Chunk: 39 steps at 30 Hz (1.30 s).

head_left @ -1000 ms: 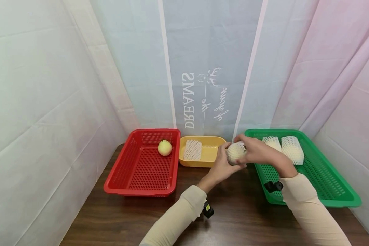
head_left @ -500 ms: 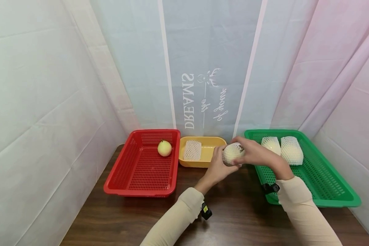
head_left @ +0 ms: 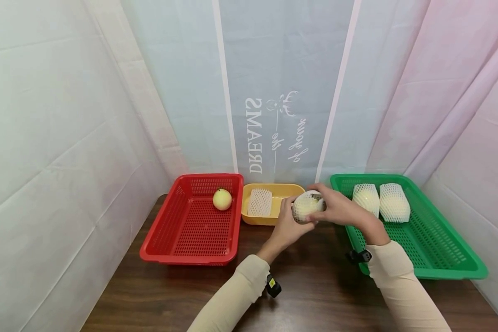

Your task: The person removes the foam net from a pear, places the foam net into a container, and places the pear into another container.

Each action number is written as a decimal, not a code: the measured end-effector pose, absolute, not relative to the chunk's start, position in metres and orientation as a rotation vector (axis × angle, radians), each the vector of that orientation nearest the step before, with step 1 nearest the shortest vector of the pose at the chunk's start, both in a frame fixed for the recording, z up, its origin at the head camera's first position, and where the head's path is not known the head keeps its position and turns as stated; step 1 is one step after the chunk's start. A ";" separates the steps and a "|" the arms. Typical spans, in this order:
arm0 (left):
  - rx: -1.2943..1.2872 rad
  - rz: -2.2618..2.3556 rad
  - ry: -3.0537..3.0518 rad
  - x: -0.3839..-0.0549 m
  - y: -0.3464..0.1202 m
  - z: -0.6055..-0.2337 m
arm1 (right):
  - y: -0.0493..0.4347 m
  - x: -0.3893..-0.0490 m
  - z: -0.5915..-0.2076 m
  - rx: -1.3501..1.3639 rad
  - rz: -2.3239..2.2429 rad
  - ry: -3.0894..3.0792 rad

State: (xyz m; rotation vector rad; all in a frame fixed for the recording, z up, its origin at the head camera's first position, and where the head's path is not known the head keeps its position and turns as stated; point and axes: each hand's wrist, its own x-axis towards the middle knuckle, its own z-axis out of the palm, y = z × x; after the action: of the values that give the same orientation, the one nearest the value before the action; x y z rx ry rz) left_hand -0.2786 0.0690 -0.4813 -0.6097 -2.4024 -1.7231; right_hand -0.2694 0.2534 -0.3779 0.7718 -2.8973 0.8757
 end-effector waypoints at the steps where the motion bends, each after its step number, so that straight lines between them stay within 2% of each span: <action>1: -0.605 -1.728 -2.401 -0.278 0.068 -0.482 | 0.253 -0.269 -0.378 0.770 0.876 -2.895; 18: -0.573 -1.752 -2.343 -0.273 0.052 -0.487 | 0.248 -0.264 -0.395 0.646 0.964 -2.945; 39: -0.517 -1.814 -2.290 -0.271 0.028 -0.498 | 0.232 -0.258 -0.425 0.787 1.177 -2.763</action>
State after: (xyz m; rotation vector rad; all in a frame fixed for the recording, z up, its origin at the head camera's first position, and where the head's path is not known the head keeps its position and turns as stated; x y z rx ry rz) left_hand -0.2711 0.0284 -0.4983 -0.5168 -2.2900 -1.8140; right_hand -0.2584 0.2324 -0.4248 0.7871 -2.7630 1.1774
